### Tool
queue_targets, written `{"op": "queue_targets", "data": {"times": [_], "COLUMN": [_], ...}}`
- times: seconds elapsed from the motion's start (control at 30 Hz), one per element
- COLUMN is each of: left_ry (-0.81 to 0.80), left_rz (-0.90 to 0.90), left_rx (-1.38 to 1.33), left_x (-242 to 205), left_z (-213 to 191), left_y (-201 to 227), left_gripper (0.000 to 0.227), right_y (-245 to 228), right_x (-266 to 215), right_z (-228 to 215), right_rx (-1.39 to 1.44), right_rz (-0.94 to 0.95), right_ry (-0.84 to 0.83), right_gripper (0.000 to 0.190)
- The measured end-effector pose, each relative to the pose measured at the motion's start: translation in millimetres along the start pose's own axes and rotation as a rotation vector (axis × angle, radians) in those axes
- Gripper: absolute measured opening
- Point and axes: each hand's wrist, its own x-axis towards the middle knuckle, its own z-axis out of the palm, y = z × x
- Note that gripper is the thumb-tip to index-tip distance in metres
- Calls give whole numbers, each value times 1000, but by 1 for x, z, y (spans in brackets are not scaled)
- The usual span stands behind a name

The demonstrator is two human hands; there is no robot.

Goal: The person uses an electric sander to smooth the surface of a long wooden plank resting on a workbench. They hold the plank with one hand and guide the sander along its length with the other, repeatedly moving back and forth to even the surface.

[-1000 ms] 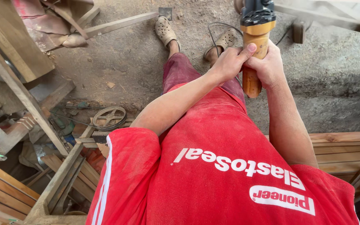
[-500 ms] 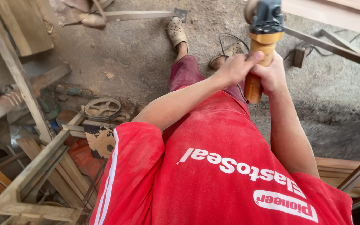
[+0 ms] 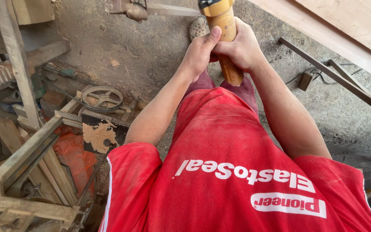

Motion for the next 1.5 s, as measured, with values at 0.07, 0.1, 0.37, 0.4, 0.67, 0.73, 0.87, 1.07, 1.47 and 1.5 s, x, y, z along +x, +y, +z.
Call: {"op": "queue_targets", "data": {"times": [0.07, 0.1, 0.37, 0.4, 0.67, 0.73, 0.87, 1.07, 1.47, 1.5], "left_ry": [-13, -19, -38, -53, -37, 0, -32, -145, -376, -394], "left_rz": [6, 7, 90, 42, 28, -41, -64, -58, -97, -62], "left_rx": [35, 51, 421, 468, 329, 235, 101, 133, 631, 705], "left_x": [3, 4, 11, 11, -1, -4, 2, 12, 50, 56], "left_z": [-4, -2, 67, 66, 4, -9, 5, 81, 256, 269], "left_y": [4, 2, -34, -36, -11, -4, -4, -64, -172, -179], "left_gripper": [84, 84, 94, 93, 90, 86, 82, 78, 88, 93], "right_y": [-1, 1, 35, 40, 22, 17, 15, 61, 168, 175], "right_x": [5, 3, -57, -59, -20, -7, -13, -83, -225, -232], "right_z": [2, 0, -39, -37, -5, 1, -13, -67, -176, -183], "right_rx": [49, 62, 61, 86, 96, 46, -40, 100, 429, 448], "right_rz": [0, 13, 67, 62, -32, -8, 7, 5, -7, -25], "right_ry": [-17, -13, 170, 184, 44, 52, 99, 210, 544, 580], "right_gripper": [44, 45, 46, 47, 51, 53, 51, 50, 39, 38]}}
